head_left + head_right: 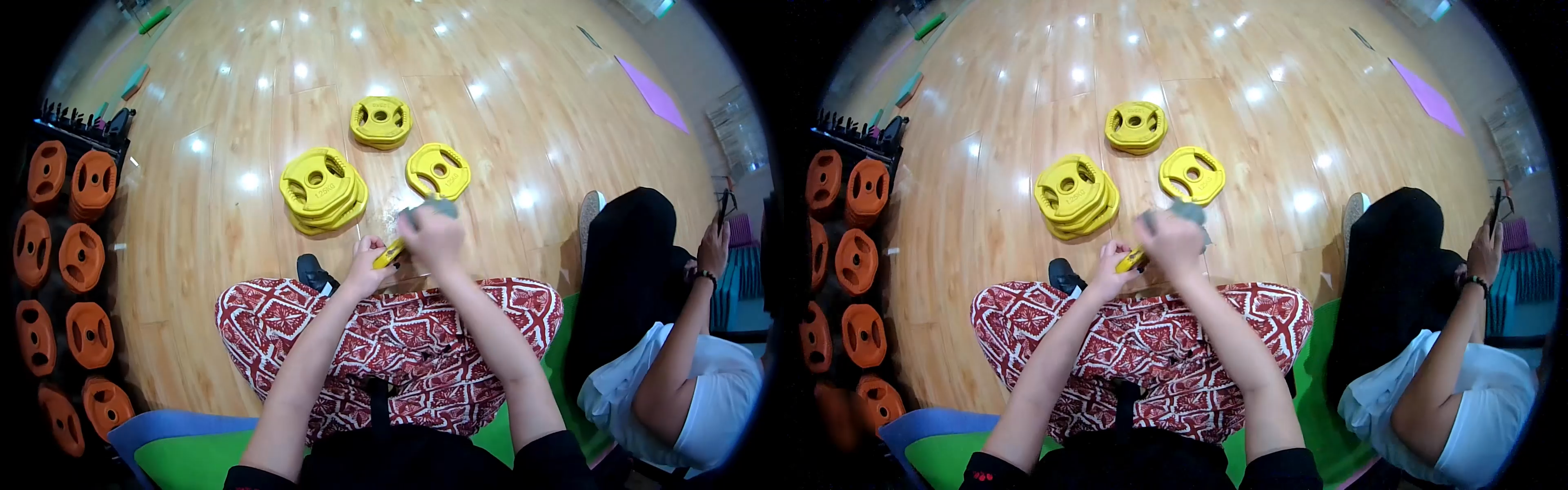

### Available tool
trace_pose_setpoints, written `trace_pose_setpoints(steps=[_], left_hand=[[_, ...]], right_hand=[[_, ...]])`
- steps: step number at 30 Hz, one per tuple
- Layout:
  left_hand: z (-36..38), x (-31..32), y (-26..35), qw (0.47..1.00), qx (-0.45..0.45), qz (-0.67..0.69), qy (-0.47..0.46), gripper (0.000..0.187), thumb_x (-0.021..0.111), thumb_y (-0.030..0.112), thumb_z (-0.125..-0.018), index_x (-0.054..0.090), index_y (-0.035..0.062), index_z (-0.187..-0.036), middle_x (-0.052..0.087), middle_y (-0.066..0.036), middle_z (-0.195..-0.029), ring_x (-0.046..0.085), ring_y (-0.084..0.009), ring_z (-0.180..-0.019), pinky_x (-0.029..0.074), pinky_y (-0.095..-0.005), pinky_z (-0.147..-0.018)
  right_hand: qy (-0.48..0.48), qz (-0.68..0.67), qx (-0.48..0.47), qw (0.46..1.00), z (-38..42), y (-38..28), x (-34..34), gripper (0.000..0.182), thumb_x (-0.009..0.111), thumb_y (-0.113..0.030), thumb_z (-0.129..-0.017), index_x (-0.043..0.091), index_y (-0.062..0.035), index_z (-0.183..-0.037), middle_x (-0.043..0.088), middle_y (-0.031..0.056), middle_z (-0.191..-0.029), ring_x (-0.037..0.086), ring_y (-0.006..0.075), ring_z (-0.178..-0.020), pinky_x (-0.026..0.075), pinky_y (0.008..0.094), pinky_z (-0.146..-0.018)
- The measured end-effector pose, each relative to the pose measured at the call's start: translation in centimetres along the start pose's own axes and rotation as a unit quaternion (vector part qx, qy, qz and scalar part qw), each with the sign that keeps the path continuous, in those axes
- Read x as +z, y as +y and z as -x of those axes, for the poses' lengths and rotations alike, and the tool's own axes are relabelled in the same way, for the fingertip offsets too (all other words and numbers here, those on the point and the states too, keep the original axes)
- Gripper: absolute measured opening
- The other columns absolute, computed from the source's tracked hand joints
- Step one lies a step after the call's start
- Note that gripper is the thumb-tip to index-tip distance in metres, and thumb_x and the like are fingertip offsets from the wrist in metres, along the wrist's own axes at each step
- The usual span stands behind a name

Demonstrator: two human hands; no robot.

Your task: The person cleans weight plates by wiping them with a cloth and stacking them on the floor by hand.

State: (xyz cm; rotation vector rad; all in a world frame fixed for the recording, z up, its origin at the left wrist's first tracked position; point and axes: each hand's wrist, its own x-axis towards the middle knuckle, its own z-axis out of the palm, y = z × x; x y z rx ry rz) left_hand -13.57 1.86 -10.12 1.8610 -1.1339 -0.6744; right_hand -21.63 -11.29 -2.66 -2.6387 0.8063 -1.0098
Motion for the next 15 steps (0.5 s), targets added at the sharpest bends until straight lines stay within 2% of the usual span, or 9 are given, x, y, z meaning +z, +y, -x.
trace_pose_setpoints(steps=[2,4,6,7,10,12,14,15], left_hand=[[0.1,0.3,0.1,0.994,-0.024,0.051,0.095,0.035,0.067,0.017,-0.061,0.059,0.0016,-0.091,0.043,-0.013,-0.102,0.036,-0.0296,-0.1,0.03,-0.0352,-0.09],[0.0,-0.7,1.0,0.996,-0.047,0.037,0.06,0.037,0.067,0.017,-0.062,0.06,0.0026,-0.095,0.043,-0.013,-0.105,0.036,-0.0304,-0.101,0.03,-0.0357,-0.091],[-0.1,-0.6,0.5,1.0,-0.021,-0.001,0.018,0.033,0.067,0.019,-0.062,0.059,0.0049,-0.091,0.043,-0.013,-0.103,0.037,-0.0291,-0.101,0.031,-0.0349,-0.09],[-0.3,-0.4,0.5,0.999,-0.019,0.008,0.034,0.029,0.066,0.019,-0.062,0.058,0.0041,-0.085,0.043,-0.011,-0.101,0.037,-0.0284,-0.1,0.031,-0.0343,-0.089],[-0.4,-0.4,0.6,0.998,-0.038,0.035,0.022,0.025,0.066,0.019,-0.062,0.058,0.0038,-0.08,0.042,-0.01,-0.098,0.037,-0.0278,-0.099,0.029,-0.0344,-0.09],[-0.1,-0.3,0.1,0.999,-0.028,0.031,0.028,0.024,0.066,0.021,-0.062,0.059,0.0041,-0.078,0.042,-0.009,-0.097,0.037,-0.0271,-0.098,0.029,-0.0341,-0.089],[0.0,-0.3,-0.2,0.999,-0.029,0.009,0.027,0.029,0.067,0.019,-0.061,0.059,0.0007,-0.082,0.042,-0.01,-0.095,0.037,-0.0274,-0.097,0.03,-0.0337,-0.088],[-0.1,-0.2,-0.2,0.999,-0.031,0.021,0.027,0.029,0.068,0.018,-0.061,0.059,0.0008,-0.082,0.042,-0.01,-0.096,0.038,-0.0268,-0.096,0.031,-0.0332,-0.087]], right_hand=[[-0.028,-0.003,-0.11,0.994,1.2,-2.3,-0.1,0.023,0.06,-0.025,-0.071,0.051,-0.0112,-0.056,0.049,0.0066,-0.051,0.05,0.0235,-0.044,0.041,0.0351,-0.043],[-0.008,-0.023,-0.134,0.991,1.2,-1.5,0.7,0.024,0.062,-0.023,-0.07,0.047,-0.0109,-0.056,0.048,0.0053,-0.051,0.05,0.0223,-0.043,0.04,0.034,-0.041],[0.01,-0.042,-0.159,0.986,1.0,-0.9,1.5,0.026,0.064,-0.022,-0.068,0.044,-0.0107,-0.056,0.047,0.004,-0.05,0.05,0.021,-0.043,0.039,0.0329,-0.04],[0.011,-0.034,-0.147,0.988,0.8,-0.6,1.6,0.026,0.064,-0.021,-0.068,0.044,-0.0109,-0.056,0.047,0.0034,-0.05,0.05,0.0205,-0.043,0.039,0.0327,-0.04],[0.016,-0.006,-0.105,0.994,0.4,1.3,2.6,0.022,0.063,-0.022,-0.07,0.049,-0.0109,-0.058,0.049,0.0045,-0.052,0.051,0.0218,-0.045,0.04,0.0345,-0.042],[-0.051,0.082,0.048,0.994,0.5,3.6,2.8,0.022,0.058,-0.024,-0.073,0.052,-0.01,-0.057,0.054,0.0079,-0.054,0.056,0.0245,-0.049,0.042,0.0341,-0.043],[-0.05,0.066,0.139,0.987,0.7,5.2,2.3,0.023,0.056,-0.026,-0.075,0.054,-0.0095,-0.06,0.055,0.0099,-0.054,0.057,0.0257,-0.049,0.043,0.0346,-0.043],[-0.022,0.064,0.151,0.986,0.4,5.2,2.1,0.022,0.056,-0.024,-0.074,0.054,-0.0089,-0.059,0.054,0.0102,-0.052,0.055,0.0265,-0.047,0.042,0.0363,-0.041]])
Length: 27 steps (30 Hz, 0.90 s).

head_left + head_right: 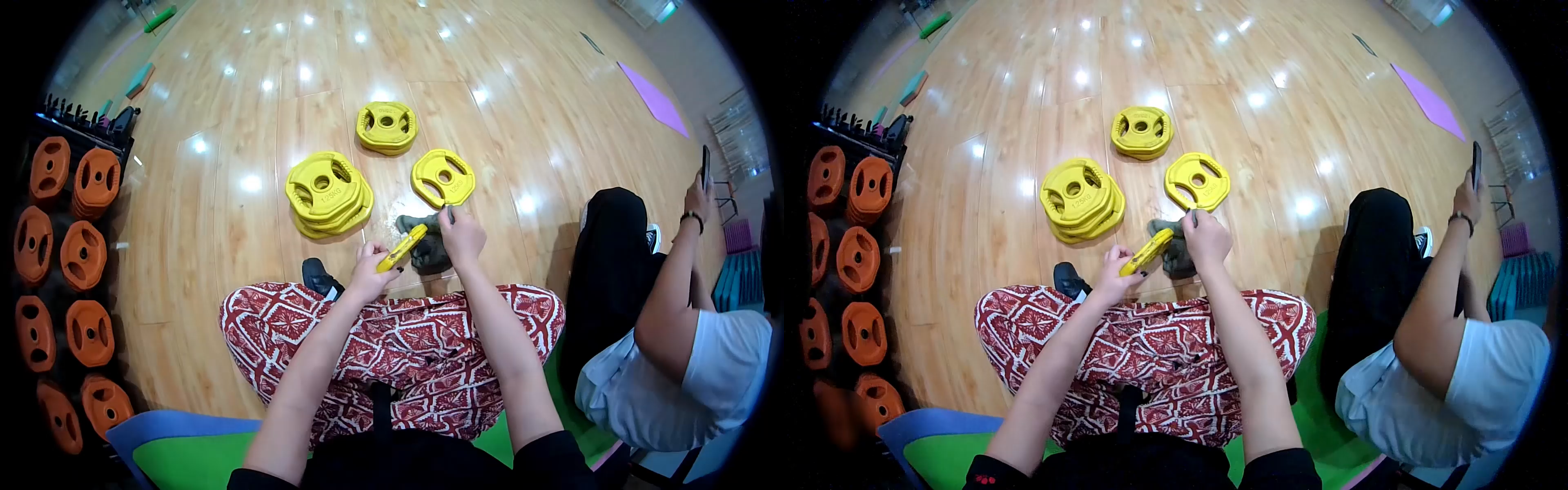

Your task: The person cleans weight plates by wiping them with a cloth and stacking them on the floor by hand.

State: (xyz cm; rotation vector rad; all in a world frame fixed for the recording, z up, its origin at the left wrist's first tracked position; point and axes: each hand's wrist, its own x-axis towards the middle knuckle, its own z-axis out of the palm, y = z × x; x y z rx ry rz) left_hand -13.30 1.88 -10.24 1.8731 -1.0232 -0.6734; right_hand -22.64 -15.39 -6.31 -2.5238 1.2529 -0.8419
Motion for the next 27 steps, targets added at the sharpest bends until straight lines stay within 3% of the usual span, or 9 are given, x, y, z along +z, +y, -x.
trace_pose_setpoints(steps=[4,7,15,17,21,23,24,25,27], left_hand=[[0.1,-0.1,0.3,1.0,0.01,-0.023,-0.011,0.03,0.067,0.017,-0.06,0.059,0.0004,-0.084,0.042,-0.011,-0.097,0.038,-0.0279,-0.096,0.033,-0.0336,-0.087],[-0.1,0.6,-0.6,1.0,0.009,0.0,0.018,0.03,0.067,0.018,-0.061,0.06,0.0014,-0.085,0.043,-0.011,-0.1,0.038,-0.0286,-0.099,0.033,-0.0342,-0.089],[0.0,0.2,0.7,1.0,0.0,-0.007,0.0,0.032,0.067,0.019,-0.061,0.06,0.0032,-0.087,0.042,-0.01,-0.1,0.037,-0.0279,-0.1,0.032,-0.0343,-0.089],[0.0,0.0,0.6,1.0,0.002,-0.004,-0.001,0.028,0.066,0.018,-0.063,0.06,0.004,-0.087,0.042,-0.01,-0.099,0.036,-0.028,-0.099,0.03,-0.0349,-0.09],[0.2,-0.1,0.3,1.0,-0.006,-0.011,-0.011,0.027,0.062,0.013,-0.064,0.058,0.0032,-0.089,0.041,-0.012,-0.1,0.036,-0.0298,-0.099,0.029,-0.0347,-0.09],[-0.1,0.7,-0.5,0.999,-0.004,0.008,0.033,0.026,0.062,0.016,-0.065,0.059,0.0027,-0.086,0.043,-0.011,-0.099,0.038,-0.0285,-0.098,0.031,-0.0335,-0.089],[-0.2,0.6,0.1,0.997,-0.003,0.026,0.075,0.025,0.062,0.019,-0.066,0.06,0.0021,-0.084,0.045,-0.011,-0.099,0.039,-0.0271,-0.097,0.033,-0.0322,-0.087],[0.1,0.1,1.1,0.996,-0.051,0.041,0.057,0.024,0.059,0.018,-0.068,0.059,0.002,-0.085,0.046,-0.011,-0.099,0.039,-0.0265,-0.098,0.034,-0.0318,-0.087],[0.0,0.0,1.0,0.997,-0.061,0.02,0.049,0.025,0.059,0.019,-0.068,0.059,0.0021,-0.086,0.045,-0.011,-0.099,0.039,-0.0271,-0.098,0.034,-0.0321,-0.087]], right_hand=[[0.015,-0.095,-0.133,0.986,1.4,-4.2,-1.9,0.02,0.054,-0.02,-0.074,0.052,-0.0098,-0.057,0.052,0.0098,-0.053,0.05,0.0274,-0.043,0.038,0.0374,-0.04],[0.005,-0.072,-0.288,0.955,3.5,-6.5,-2.6,0.022,0.059,-0.019,-0.069,0.046,-0.0115,-0.053,0.046,0.0043,-0.05,0.047,0.0207,-0.042,0.037,0.0335,-0.041],[0.01,-0.086,-0.292,0.952,1.9,-4.1,-1.2,0.021,0.064,-0.017,-0.065,0.048,-0.0108,-0.055,0.047,0.0044,-0.053,0.049,0.0226,-0.046,0.039,0.0348,-0.044],[0.054,-0.065,-0.248,0.965,1.6,-3.7,-0.8,0.02,0.064,-0.018,-0.066,0.049,-0.01,-0.056,0.049,0.0054,-0.054,0.05,0.0244,-0.049,0.04,0.0356,-0.046],[0.031,-0.065,-0.227,0.971,2.0,-4.5,-1.8,0.017,0.063,-0.017,-0.066,0.05,-0.0098,-0.058,0.051,0.0062,-0.054,0.052,0.0245,-0.049,0.042,0.0349,-0.046],[0.007,0.014,-0.267,0.964,4.2,-5.2,-1.5,0.016,0.062,-0.017,-0.064,0.047,-0.0119,-0.059,0.047,0.0038,-0.05,0.05,0.0193,-0.045,0.039,0.0334,-0.043],[0.004,-0.027,-0.31,0.95,5.1,-6.1,-1.8,0.018,0.062,-0.018,-0.064,0.046,-0.012,-0.058,0.045,0.003,-0.049,0.049,0.0187,-0.045,0.038,0.0326,-0.042],[0.0,-0.069,-0.351,0.934,5.6,-6.7,-2.0,0.019,0.062,-0.018,-0.064,0.045,-0.0121,-0.057,0.044,0.0021,-0.048,0.049,0.0181,-0.044,0.037,0.0318,-0.041],[0.002,-0.07,-0.352,0.933,5.3,-6.3,-1.7,0.02,0.062,-0.018,-0.064,0.045,-0.0121,-0.057,0.043,0.0017,-0.048,0.048,0.0178,-0.043,0.037,0.0309,-0.041]])
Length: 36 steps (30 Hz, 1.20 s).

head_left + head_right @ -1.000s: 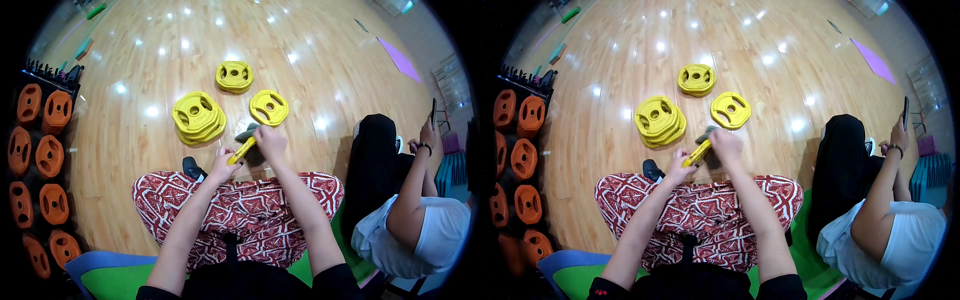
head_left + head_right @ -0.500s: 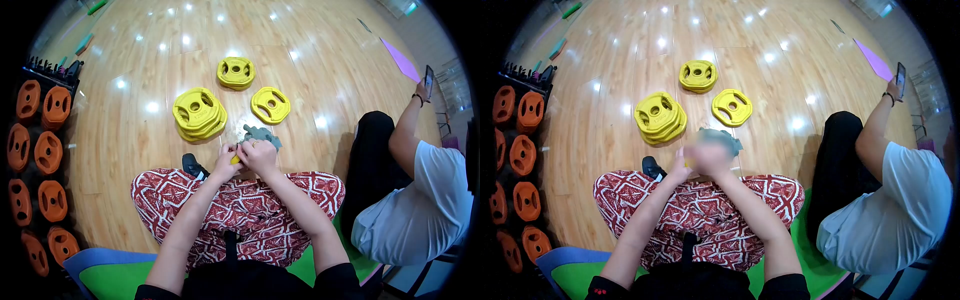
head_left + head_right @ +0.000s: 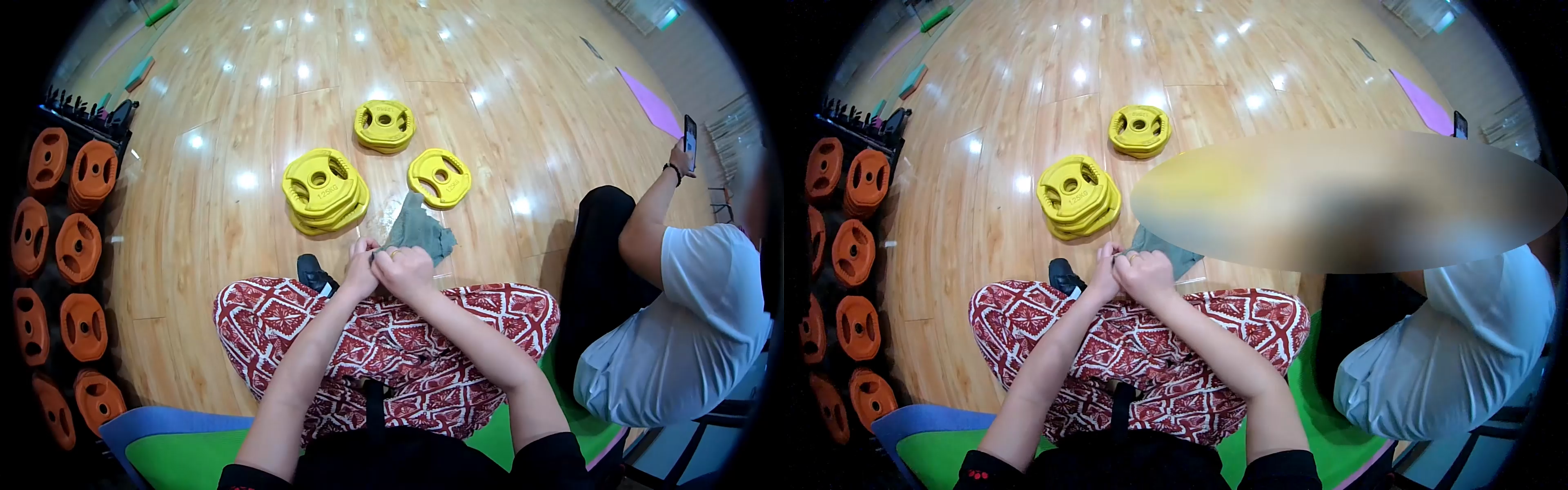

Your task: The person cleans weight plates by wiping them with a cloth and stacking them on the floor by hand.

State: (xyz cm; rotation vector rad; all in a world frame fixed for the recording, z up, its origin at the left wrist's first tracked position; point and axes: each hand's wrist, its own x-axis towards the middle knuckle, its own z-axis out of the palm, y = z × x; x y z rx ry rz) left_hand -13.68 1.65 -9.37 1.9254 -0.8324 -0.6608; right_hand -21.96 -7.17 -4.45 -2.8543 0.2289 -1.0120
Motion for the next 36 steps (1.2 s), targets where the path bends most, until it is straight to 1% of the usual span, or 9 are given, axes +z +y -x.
trace_pose_setpoints(steps=[11,15,18,20,21,26,29,34,36], left_hand=[[-0.8,-0.4,-0.3,0.994,0.038,-0.033,-0.094,0.043,0.069,0.023,-0.059,0.059,0.0,-0.094,0.042,-0.012,-0.104,0.035,-0.0307,-0.104,0.03,-0.0357,-0.092],[-1.9,-0.8,1.7,0.993,0.031,-0.032,-0.113,0.038,0.067,0.021,-0.061,0.06,0.0006,-0.092,0.042,-0.012,-0.104,0.034,-0.0295,-0.103,0.027,-0.035,-0.093],[-2.2,-1.6,0.7,0.995,0.005,-0.018,-0.102,0.031,0.066,0.02,-0.063,0.06,0.0023,-0.087,0.042,-0.008,-0.099,0.034,-0.027,-0.099,0.027,-0.0333,-0.09],[-2.8,-2.1,0.4,0.993,-0.031,0.042,-0.102,0.03,0.066,0.02,-0.062,0.058,0.0015,-0.084,0.041,-0.007,-0.097,0.034,-0.0266,-0.099,0.027,-0.0347,-0.089],[-3.2,-2.2,0.5,0.993,-0.038,0.042,-0.103,0.03,0.066,0.02,-0.062,0.058,0.0015,-0.084,0.041,-0.007,-0.097,0.034,-0.0266,-0.099,0.027,-0.0347,-0.089],[-4.0,-2.9,1.8,0.994,0.005,0.002,-0.106,0.026,0.065,0.02,-0.063,0.053,0.0018,-0.078,0.039,-0.01,-0.095,0.034,-0.0275,-0.097,0.028,-0.0348,-0.087],[-5.0,-3.6,4.0,0.991,0.02,-0.006,-0.136,0.022,0.062,0.016,-0.066,0.052,0.0006,-0.077,0.037,-0.011,-0.096,0.034,-0.0253,-0.097,0.027,-0.0321,-0.087],[-6.2,-2.7,3.8,0.98,-0.029,0.078,-0.178,0.022,0.06,0.012,-0.068,0.05,-0.003,-0.08,0.034,-0.009,-0.097,0.037,-0.0199,-0.095,0.031,-0.0276,-0.086],[-6.4,-2.0,3.2,0.973,-0.053,0.133,-0.182,0.024,0.06,0.012,-0.068,0.05,-0.0038,-0.083,0.034,-0.009,-0.098,0.037,-0.0194,-0.096,0.031,-0.0275,-0.086]], right_hand=[[-0.137,-0.08,0.285,0.945,-1.7,5.6,-2.4,0.022,0.048,-0.024,-0.083,0.052,-0.0054,-0.073,0.057,0.0138,-0.068,0.056,0.0311,-0.061,0.043,0.0425,-0.053],[-0.022,-0.192,0.295,0.936,-3.0,8.3,-2.1,0.018,0.048,-0.017,-0.083,0.051,-0.0014,-0.075,0.054,0.0161,-0.067,0.051,0.0367,-0.063,0.041,0.0413,-0.061],[-0.021,-0.288,0.271,0.918,-3.0,9.7,-2.9,0.021,0.045,-0.018,-0.088,0.051,0.0001,-0.08,0.052,0.0067,-0.071,0.05,0.0202,-0.065,0.039,0.0281,-0.062],[-0.036,-0.462,0.429,0.775,-3.2,10.6,-3.1,0.023,0.043,-0.02,-0.09,0.05,-0.0009,-0.08,0.048,-0.0019,-0.07,0.044,0.0071,-0.065,0.037,0.0217,-0.059],[-0.008,-0.467,0.432,0.771,-3.6,10.4,-3.2,0.025,0.04,-0.022,-0.092,0.051,-0.0025,-0.08,0.046,-0.0051,-0.071,0.039,0.002,-0.067,0.035,0.0191,-0.058],[0.051,-0.344,0.497,0.795,-4.3,10.7,-1.4,0.029,0.042,-0.023,-0.091,0.046,-0.0013,-0.073,0.042,-0.0003,-0.059,0.038,0.0063,-0.057,0.034,0.0244,-0.052],[0.154,-0.38,0.533,0.74,-5.2,11.8,-1.8,0.028,0.043,-0.022,-0.09,0.046,-0.0034,-0.07,0.044,-0.002,-0.06,0.04,0.0056,-0.057,0.035,0.0231,-0.051],[0.146,-0.356,0.579,0.718,-6.0,12.3,-3.8,0.022,0.048,-0.016,-0.086,0.044,-0.006,-0.067,0.046,-0.0021,-0.064,0.04,0.0049,-0.06,0.035,0.0217,-0.052],[0.073,-0.343,0.527,0.775,-5.3,11.6,-2.9,0.014,0.049,-0.012,-0.08,0.044,-0.0044,-0.069,0.045,-0.0006,-0.063,0.041,0.0058,-0.061,0.036,0.0218,-0.053]])
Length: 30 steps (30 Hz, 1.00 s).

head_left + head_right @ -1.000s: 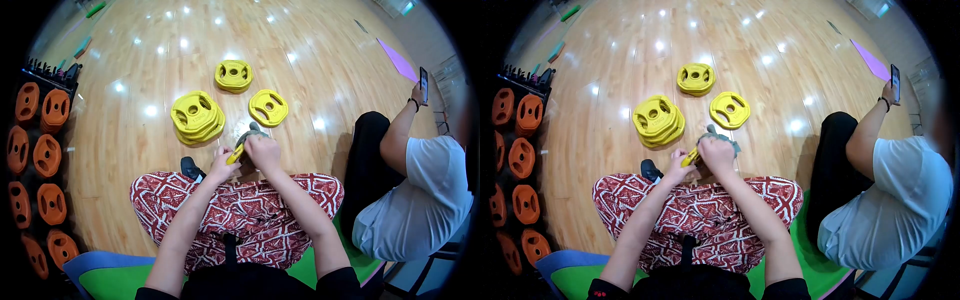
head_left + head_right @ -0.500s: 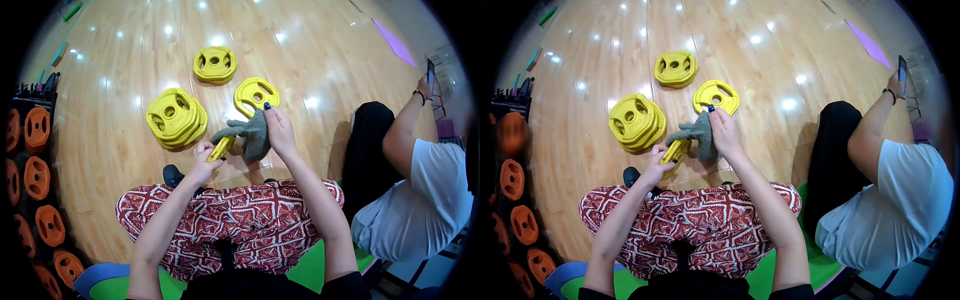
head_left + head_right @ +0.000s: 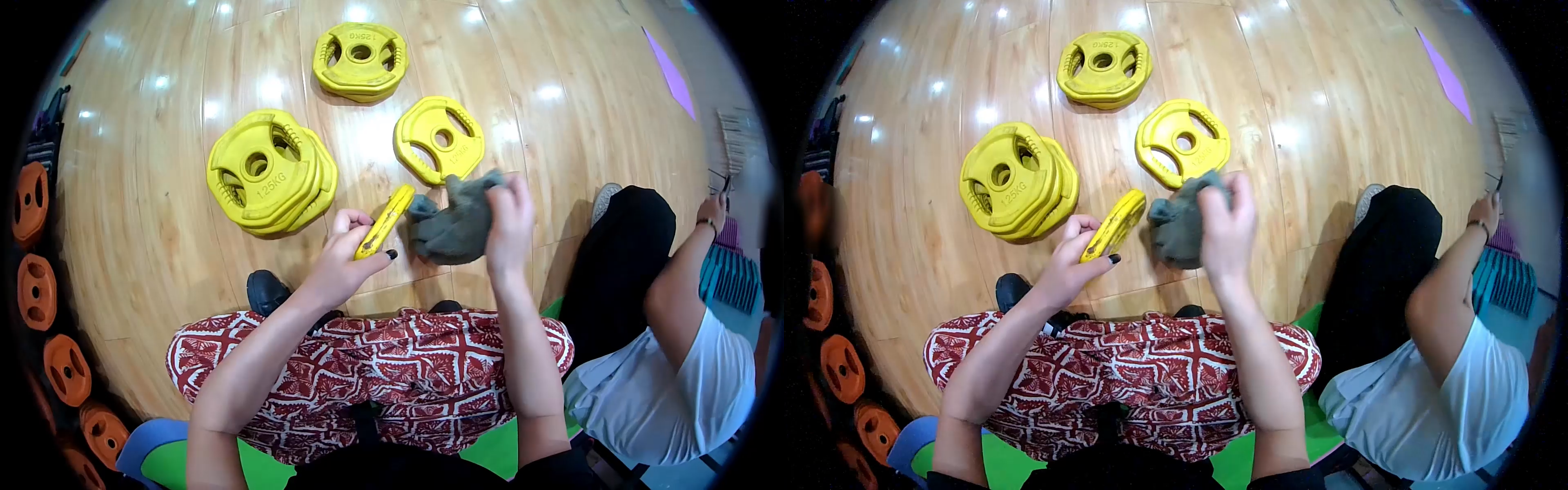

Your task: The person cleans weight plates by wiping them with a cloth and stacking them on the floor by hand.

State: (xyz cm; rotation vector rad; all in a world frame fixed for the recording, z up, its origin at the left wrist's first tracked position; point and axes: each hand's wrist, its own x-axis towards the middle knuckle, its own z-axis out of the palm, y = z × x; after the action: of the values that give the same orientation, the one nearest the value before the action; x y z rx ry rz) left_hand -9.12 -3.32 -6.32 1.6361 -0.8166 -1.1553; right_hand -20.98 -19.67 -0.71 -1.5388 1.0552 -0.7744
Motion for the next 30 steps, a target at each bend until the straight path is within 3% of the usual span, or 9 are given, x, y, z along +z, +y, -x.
trace_pose_setpoints(steps=[2,4,7,8,10,17,20,24,30], left_hand=[[-0.2,-0.1,0.0,0.999,-0.009,0.054,-0.003,0.027,0.061,0.012,-0.068,0.051,-0.0047,-0.086,0.035,-0.009,-0.099,0.037,-0.0189,-0.096,0.032,-0.0274,-0.086],[0.0,-0.2,0.4,0.996,0.047,-0.07,-0.006,0.03,0.06,0.012,-0.068,0.052,-0.0047,-0.092,0.036,-0.01,-0.102,0.038,-0.0205,-0.099,0.031,-0.028,-0.088],[0.0,-0.1,0.4,0.986,0.075,-0.146,-0.008,0.033,0.061,0.016,-0.07,0.053,-0.0023,-0.096,0.039,-0.012,-0.104,0.039,-0.0247,-0.102,0.031,-0.0326,-0.09],[0.0,0.0,0.5,0.985,0.084,-0.154,-0.005,0.034,0.061,0.018,-0.07,0.054,-0.0015,-0.097,0.04,-0.013,-0.105,0.039,-0.0261,-0.103,0.031,-0.0345,-0.09],[0.0,-0.1,1.0,0.978,0.095,-0.185,0.003,0.034,0.061,0.019,-0.071,0.054,-0.0013,-0.097,0.042,-0.014,-0.104,0.04,-0.0283,-0.102,0.031,-0.0376,-0.09],[0.0,-0.3,0.9,0.951,0.145,-0.265,0.062,0.023,0.059,0.015,-0.068,0.053,-0.0027,-0.081,0.044,-0.012,-0.094,0.042,-0.028,-0.089,0.035,-0.0363,-0.081],[0.3,-0.4,1.0,0.952,0.152,-0.262,0.045,0.022,0.059,0.015,-0.067,0.053,-0.0027,-0.078,0.044,-0.012,-0.093,0.042,-0.0278,-0.089,0.036,-0.0365,-0.08],[0.2,-0.3,1.3,0.947,0.178,-0.263,0.047,0.022,0.059,0.016,-0.066,0.052,-0.0025,-0.077,0.043,-0.013,-0.091,0.042,-0.0281,-0.088,0.036,-0.0369,-0.078],[0.1,0.2,1.1,0.951,0.171,-0.253,0.043,0.021,0.059,0.014,-0.064,0.049,-0.0026,-0.074,0.042,-0.013,-0.089,0.041,-0.0289,-0.087,0.036,-0.0366,-0.077]], right_hand=[[-0.044,0.047,0.027,0.998,0.6,1.6,1.1,0.011,0.049,-0.011,-0.075,0.047,-0.0009,-0.077,0.048,0.005,-0.066,0.044,0.0082,-0.066,0.039,0.026,-0.058],[-0.084,0.054,0.02,0.995,1.3,1.3,2.3,0.011,0.053,-0.01,-0.075,0.049,-0.0007,-0.079,0.052,0.0083,-0.07,0.05,0.0133,-0.065,0.041,0.0298,-0.059],[-0.157,0.17,-0.181,0.956,3.1,0.9,3.2,0.014,0.059,-0.009,-0.071,0.055,-0.0025,-0.083,0.055,0.0124,-0.075,0.054,0.0284,-0.068,0.043,0.0348,-0.06],[-0.186,0.181,-0.259,0.93,3.4,1.0,3.5,0.014,0.06,-0.009,-0.071,0.056,-0.0035,-0.083,0.052,0.0111,-0.072,0.053,0.0276,-0.068,0.043,0.0352,-0.059],[-0.205,0.206,-0.292,0.911,3.7,0.7,3.4,0.014,0.061,-0.01,-0.071,0.057,-0.0049,-0.083,0.05,0.0106,-0.071,0.052,0.0285,-0.068,0.043,0.0354,-0.059],[-0.11,0.244,-0.064,0.961,1.1,3.5,2.8,0.016,0.058,-0.015,-0.076,0.056,-0.0019,-0.085,0.058,0.0156,-0.083,0.056,0.0311,-0.073,0.044,0.0379,-0.062],[-0.096,0.192,0.088,0.973,-0.1,4.8,1.5,0.017,0.056,-0.017,-0.08,0.055,-0.0004,-0.082,0.052,0.0096,-0.059,0.05,0.014,-0.055,0.039,0.0267,-0.052],[-0.152,0.119,-0.001,0.981,0.6,3.4,2.7,0.018,0.054,-0.017,-0.083,0.055,0.0003,-0.079,0.05,0.0073,-0.058,0.045,0.0097,-0.053,0.037,0.0248,-0.05],[-0.266,0.147,-0.102,0.947,1.5,1.5,2.1,0.017,0.055,-0.018,-0.081,0.056,-0.0009,-0.08,0.055,0.0136,-0.063,0.056,0.026,-0.059,0.043,0.0327,-0.056]])
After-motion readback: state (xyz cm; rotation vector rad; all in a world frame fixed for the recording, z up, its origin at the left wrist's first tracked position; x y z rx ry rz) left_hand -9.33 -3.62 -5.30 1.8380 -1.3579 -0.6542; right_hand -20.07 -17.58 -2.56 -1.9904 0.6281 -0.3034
